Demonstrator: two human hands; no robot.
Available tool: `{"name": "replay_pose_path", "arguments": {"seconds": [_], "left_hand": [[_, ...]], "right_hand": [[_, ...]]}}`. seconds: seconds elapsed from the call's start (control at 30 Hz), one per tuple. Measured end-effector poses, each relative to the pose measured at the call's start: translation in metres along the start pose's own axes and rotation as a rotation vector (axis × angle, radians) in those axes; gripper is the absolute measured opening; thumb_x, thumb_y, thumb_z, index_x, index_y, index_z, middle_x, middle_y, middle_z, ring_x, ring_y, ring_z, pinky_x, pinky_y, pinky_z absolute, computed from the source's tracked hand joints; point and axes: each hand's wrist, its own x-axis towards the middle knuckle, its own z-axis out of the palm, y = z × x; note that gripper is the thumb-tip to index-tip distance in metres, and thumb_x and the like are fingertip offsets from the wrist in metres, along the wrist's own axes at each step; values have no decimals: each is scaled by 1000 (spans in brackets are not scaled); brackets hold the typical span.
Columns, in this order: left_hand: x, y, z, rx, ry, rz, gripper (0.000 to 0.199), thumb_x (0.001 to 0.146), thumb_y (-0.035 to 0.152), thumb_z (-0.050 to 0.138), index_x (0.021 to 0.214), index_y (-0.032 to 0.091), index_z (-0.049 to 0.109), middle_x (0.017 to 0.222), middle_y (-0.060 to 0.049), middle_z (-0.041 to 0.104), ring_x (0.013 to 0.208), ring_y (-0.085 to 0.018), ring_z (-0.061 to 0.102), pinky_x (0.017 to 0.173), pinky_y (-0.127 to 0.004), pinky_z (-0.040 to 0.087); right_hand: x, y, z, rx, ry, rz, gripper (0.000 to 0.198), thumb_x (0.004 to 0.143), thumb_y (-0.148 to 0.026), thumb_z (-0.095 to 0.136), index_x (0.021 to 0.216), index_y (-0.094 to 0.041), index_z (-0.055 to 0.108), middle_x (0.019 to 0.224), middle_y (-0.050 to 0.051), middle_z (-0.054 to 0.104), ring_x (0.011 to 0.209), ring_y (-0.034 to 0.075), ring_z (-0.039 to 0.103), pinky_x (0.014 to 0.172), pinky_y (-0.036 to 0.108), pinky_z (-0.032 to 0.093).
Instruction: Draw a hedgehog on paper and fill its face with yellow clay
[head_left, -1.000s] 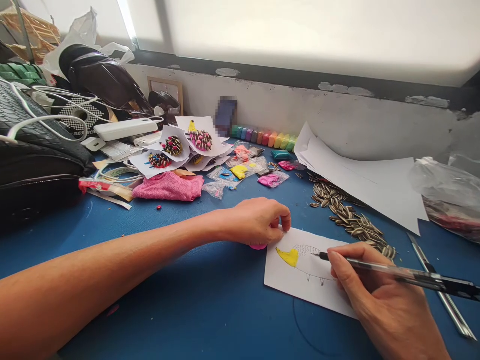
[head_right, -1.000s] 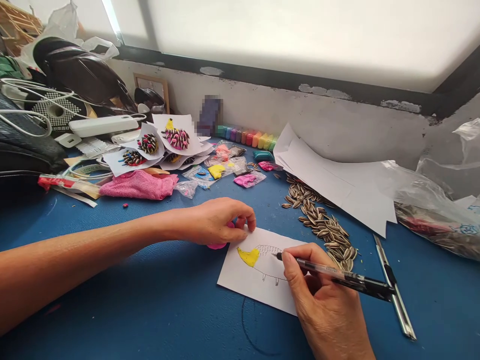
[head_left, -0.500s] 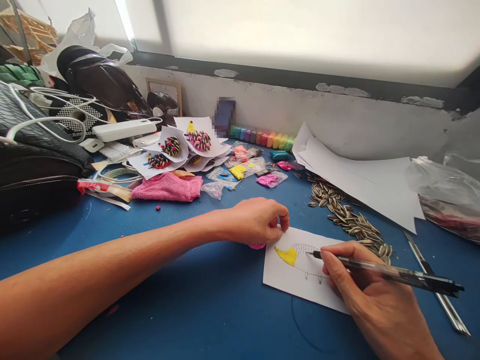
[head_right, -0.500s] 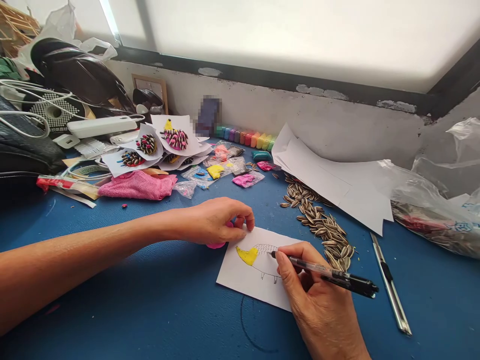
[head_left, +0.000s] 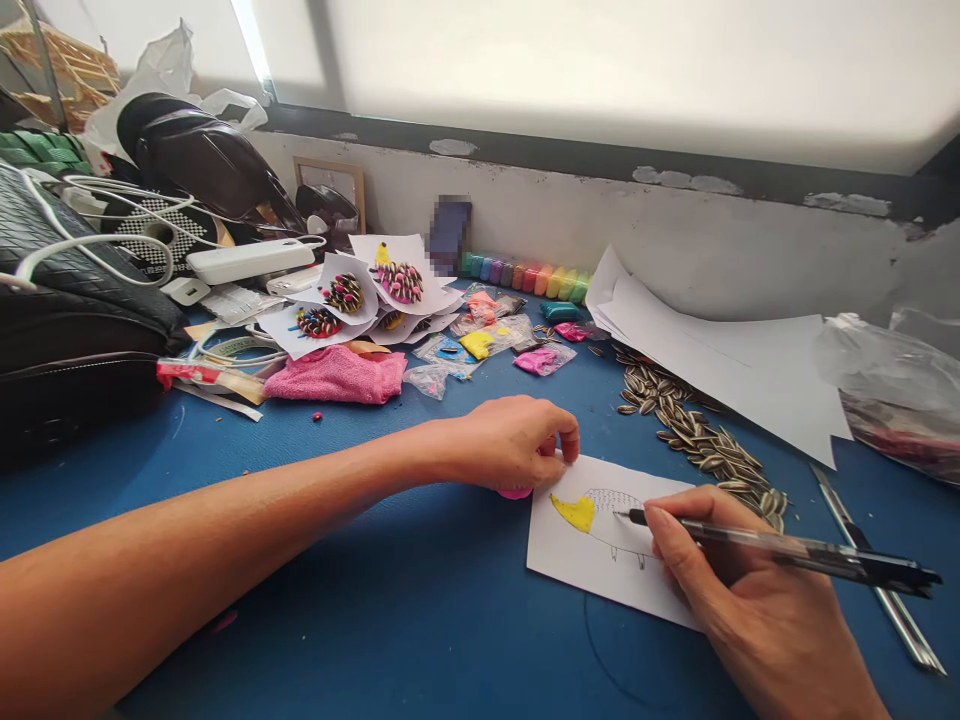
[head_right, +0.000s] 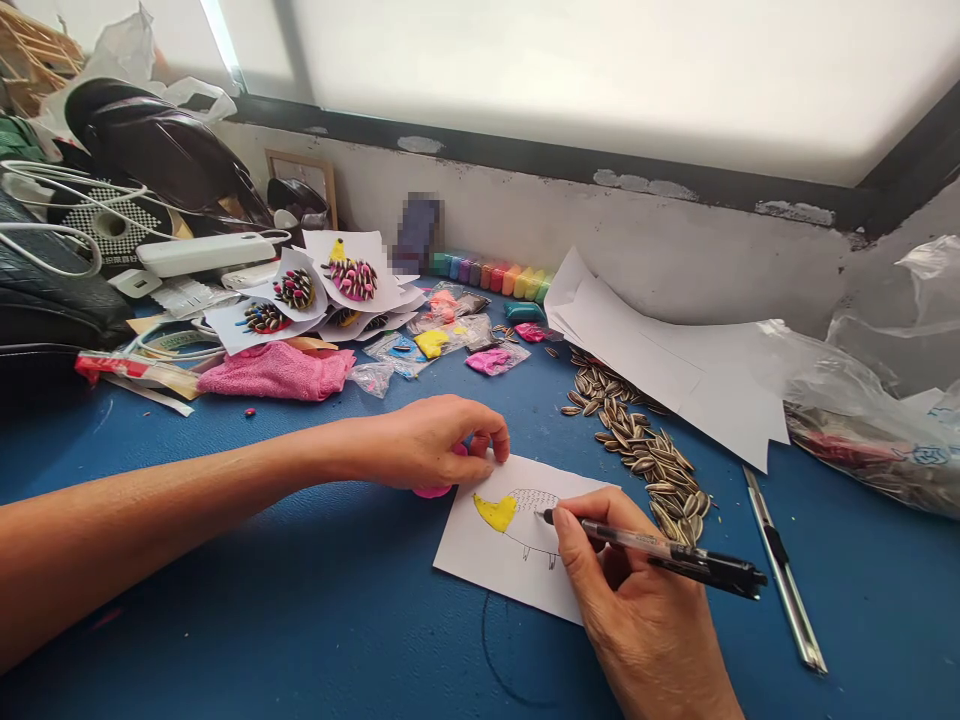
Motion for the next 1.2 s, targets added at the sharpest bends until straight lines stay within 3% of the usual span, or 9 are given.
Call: {"name": "replay_pose_path", "arguments": {"seconds": [0.27,0.97,1.2], "left_hand": [[1,-1,1,-15,6,9,24,78,20,55,99,23,68,90,2,68,79,-13,59,65,-21,39],[0,1,0,-2,-3,3,25,80,19,54,101,22,68,94,2,69,81,-13,59,65,-21,40],[1,-1,1,-10,9,4,25,78,19,56,100,23,68,91,2,68,80,-14,59,65,-21,39]], "right_hand": [[6,10,-6,-57,-48,-45,26,81,-52,60,76,-27,66,50,-4,59,38,13,54,30,22,39],[-1,5,2,25,22,23,26,82,-52,60,75,-27,66,48,-5,49,40,12,46,35,23,32],[3,12,3,-28,3,-71,26,83,-50,59,73,-27,65,48,-5,52,38,11,45,32,22,32]]}}
